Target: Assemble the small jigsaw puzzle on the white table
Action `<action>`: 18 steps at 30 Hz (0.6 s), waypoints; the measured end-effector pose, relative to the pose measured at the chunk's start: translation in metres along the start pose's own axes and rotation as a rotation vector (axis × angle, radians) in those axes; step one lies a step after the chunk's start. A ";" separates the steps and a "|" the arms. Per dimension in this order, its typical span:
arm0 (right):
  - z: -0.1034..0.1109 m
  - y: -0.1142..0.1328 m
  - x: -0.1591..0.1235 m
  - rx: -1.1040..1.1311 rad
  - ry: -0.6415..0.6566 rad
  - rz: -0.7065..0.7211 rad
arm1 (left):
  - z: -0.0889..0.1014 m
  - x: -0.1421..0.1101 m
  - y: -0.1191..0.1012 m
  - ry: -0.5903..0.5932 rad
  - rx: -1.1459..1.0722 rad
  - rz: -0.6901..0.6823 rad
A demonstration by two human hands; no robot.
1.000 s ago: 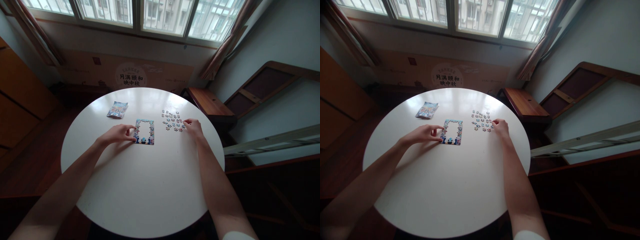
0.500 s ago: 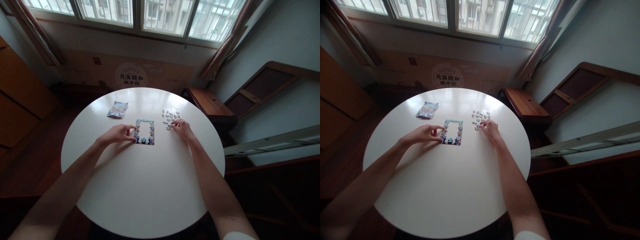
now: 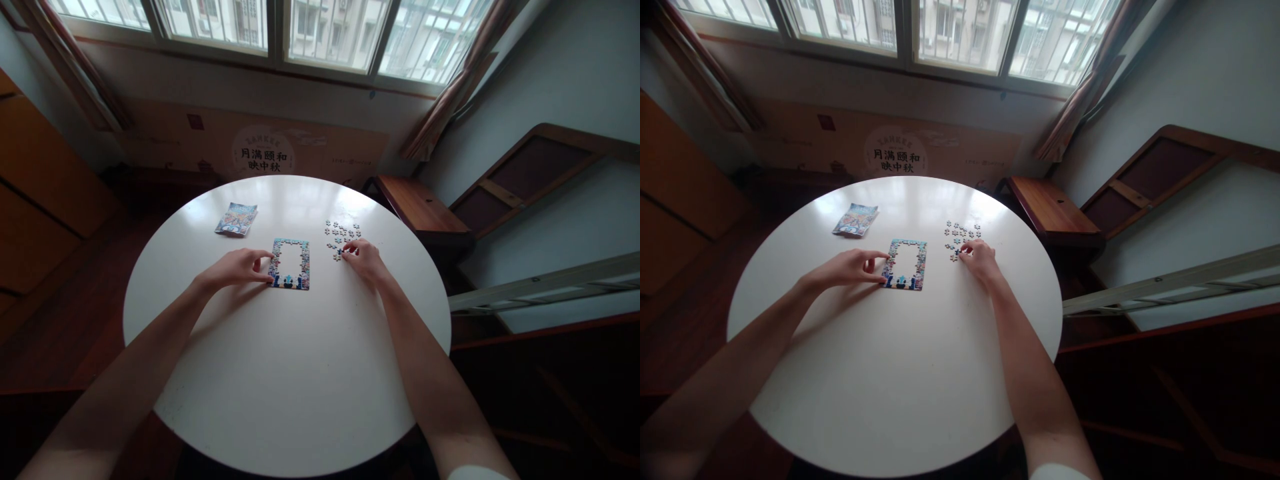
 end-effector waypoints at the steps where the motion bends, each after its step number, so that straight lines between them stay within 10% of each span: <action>1: 0.000 0.001 -0.001 0.009 -0.005 -0.002 | 0.000 0.000 0.000 0.000 -0.002 0.000; 18: -0.009 0.025 0.000 0.608 0.052 0.075 | 0.001 0.000 -0.002 0.005 -0.006 0.009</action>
Point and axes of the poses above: each hand's wrist, its own x-axis towards the middle knuckle, its own z-axis out of the back of the hand, y = z × x, the point moved 1 cm from there along x, towards the middle knuckle, and after that the axes turned 5 degrees about -z, right-handed, at the moved point
